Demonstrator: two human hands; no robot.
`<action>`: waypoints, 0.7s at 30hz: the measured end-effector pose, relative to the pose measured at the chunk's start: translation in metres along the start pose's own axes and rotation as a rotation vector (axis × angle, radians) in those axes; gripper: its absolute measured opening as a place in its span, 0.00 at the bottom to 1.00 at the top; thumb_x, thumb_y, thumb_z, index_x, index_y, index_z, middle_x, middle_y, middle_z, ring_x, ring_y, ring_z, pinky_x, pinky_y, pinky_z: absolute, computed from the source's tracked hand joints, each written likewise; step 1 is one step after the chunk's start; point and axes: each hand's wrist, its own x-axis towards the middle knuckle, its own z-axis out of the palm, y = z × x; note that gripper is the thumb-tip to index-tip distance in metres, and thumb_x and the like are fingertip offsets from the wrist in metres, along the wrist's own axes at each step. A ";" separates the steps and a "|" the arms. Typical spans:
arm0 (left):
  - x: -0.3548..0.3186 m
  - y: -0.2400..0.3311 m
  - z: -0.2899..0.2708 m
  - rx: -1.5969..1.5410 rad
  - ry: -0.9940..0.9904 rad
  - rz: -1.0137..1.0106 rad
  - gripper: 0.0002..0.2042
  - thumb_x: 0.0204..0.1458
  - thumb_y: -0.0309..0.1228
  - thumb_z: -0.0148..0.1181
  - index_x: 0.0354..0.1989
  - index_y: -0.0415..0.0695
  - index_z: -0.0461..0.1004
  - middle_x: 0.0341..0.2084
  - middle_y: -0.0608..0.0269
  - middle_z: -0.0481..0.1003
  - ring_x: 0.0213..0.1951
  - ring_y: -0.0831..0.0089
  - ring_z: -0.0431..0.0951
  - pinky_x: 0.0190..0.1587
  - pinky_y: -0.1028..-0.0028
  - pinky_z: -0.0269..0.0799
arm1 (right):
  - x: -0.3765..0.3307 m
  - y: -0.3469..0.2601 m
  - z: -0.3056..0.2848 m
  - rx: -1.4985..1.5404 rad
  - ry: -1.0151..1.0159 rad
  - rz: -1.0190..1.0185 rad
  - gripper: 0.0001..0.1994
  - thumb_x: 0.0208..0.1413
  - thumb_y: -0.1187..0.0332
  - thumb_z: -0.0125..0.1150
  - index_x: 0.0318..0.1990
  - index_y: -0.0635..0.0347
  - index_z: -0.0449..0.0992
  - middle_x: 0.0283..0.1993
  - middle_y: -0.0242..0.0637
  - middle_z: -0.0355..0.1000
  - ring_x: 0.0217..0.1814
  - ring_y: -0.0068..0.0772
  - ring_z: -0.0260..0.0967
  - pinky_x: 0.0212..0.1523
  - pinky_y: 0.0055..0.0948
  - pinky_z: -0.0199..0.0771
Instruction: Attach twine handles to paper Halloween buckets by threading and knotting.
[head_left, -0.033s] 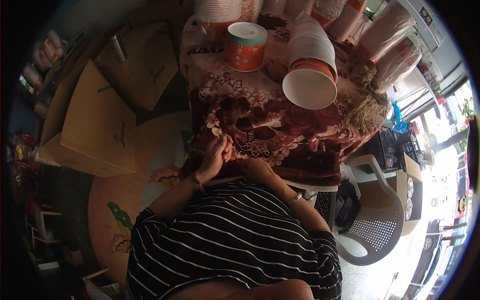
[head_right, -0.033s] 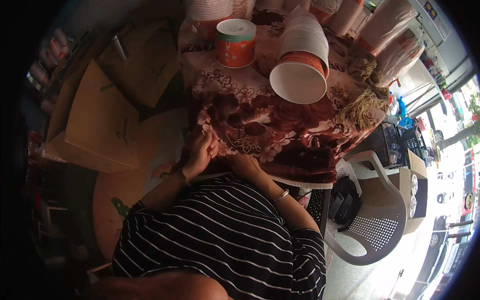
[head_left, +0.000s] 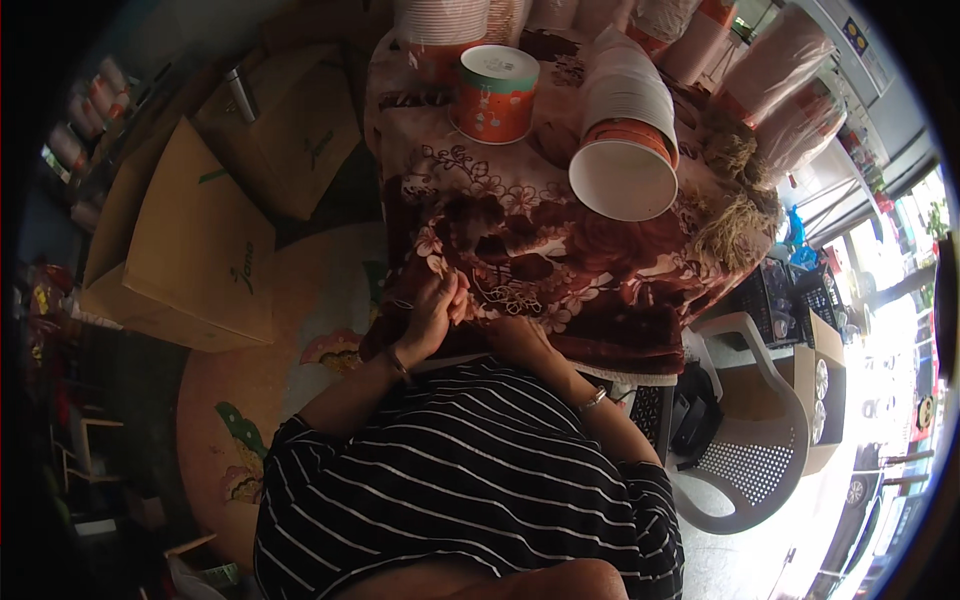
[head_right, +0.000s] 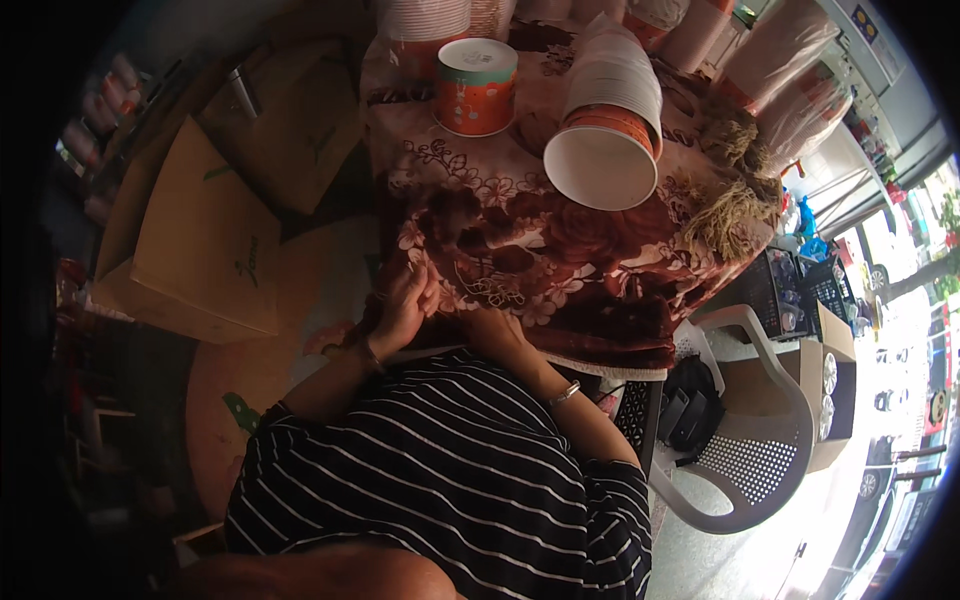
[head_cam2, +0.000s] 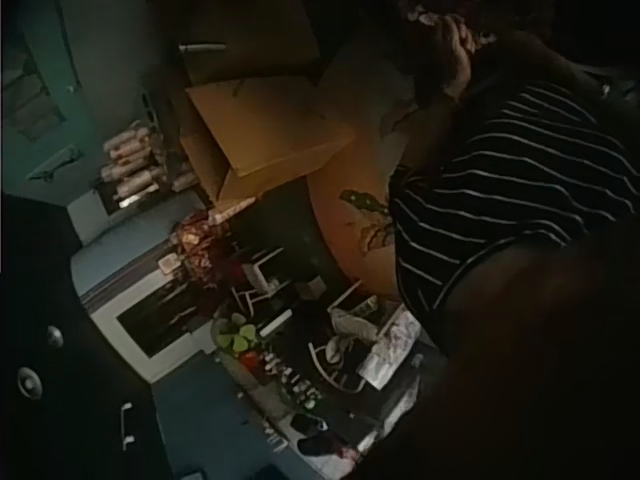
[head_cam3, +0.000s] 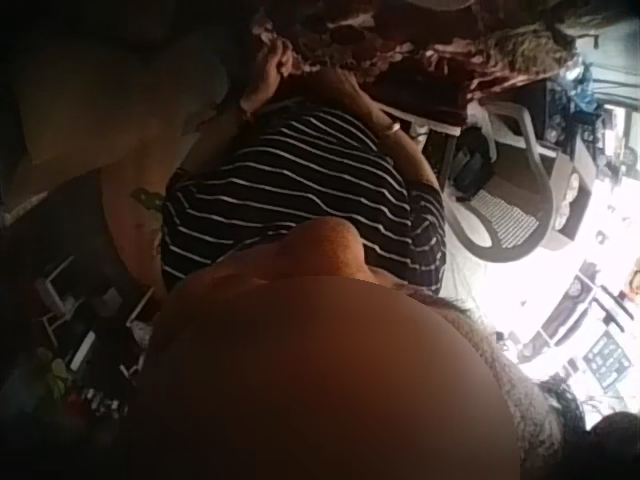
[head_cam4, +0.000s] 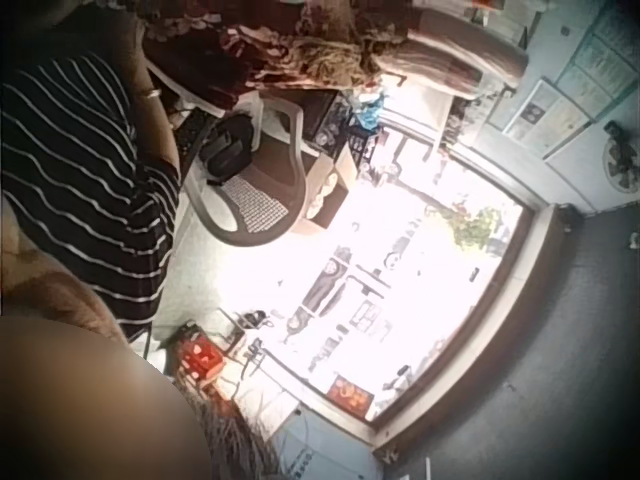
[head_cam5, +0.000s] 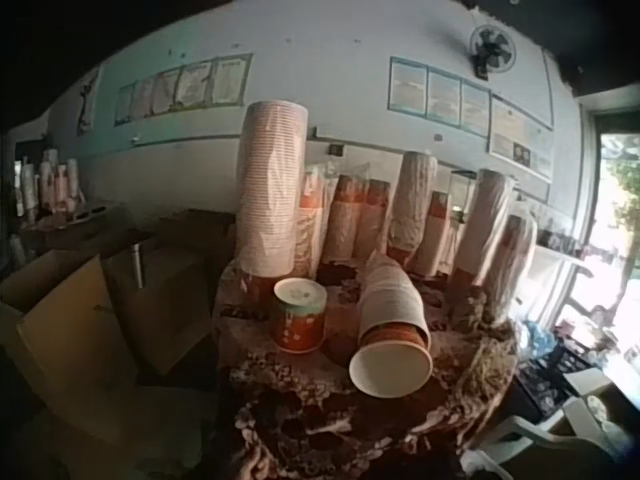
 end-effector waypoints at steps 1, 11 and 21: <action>-0.001 0.002 0.003 0.036 -0.011 0.021 0.17 0.64 0.44 0.41 0.35 0.42 0.65 0.20 0.72 0.59 0.19 0.84 0.60 0.24 0.82 0.59 | 0.000 0.006 0.003 -0.076 0.019 0.053 0.12 0.52 0.62 0.54 0.37 0.60 0.77 0.33 0.48 0.76 0.37 0.50 0.75 0.38 0.43 0.74; -0.006 0.013 0.002 0.164 -0.007 0.203 0.16 0.65 0.43 0.39 0.30 0.44 0.60 0.22 0.70 0.60 0.22 0.79 0.62 0.27 0.78 0.62 | -0.010 0.003 -0.009 -0.207 0.184 0.188 0.21 0.48 0.47 0.62 0.31 0.59 0.77 0.31 0.48 0.76 0.36 0.48 0.76 0.35 0.43 0.74; -0.003 0.020 -0.011 0.078 0.053 0.315 0.15 0.65 0.42 0.39 0.30 0.46 0.60 0.23 0.70 0.60 0.21 0.80 0.61 0.26 0.79 0.61 | -0.009 0.019 -0.005 -0.314 0.160 0.265 0.08 0.49 0.65 0.56 0.30 0.58 0.77 0.31 0.46 0.76 0.36 0.46 0.76 0.35 0.43 0.74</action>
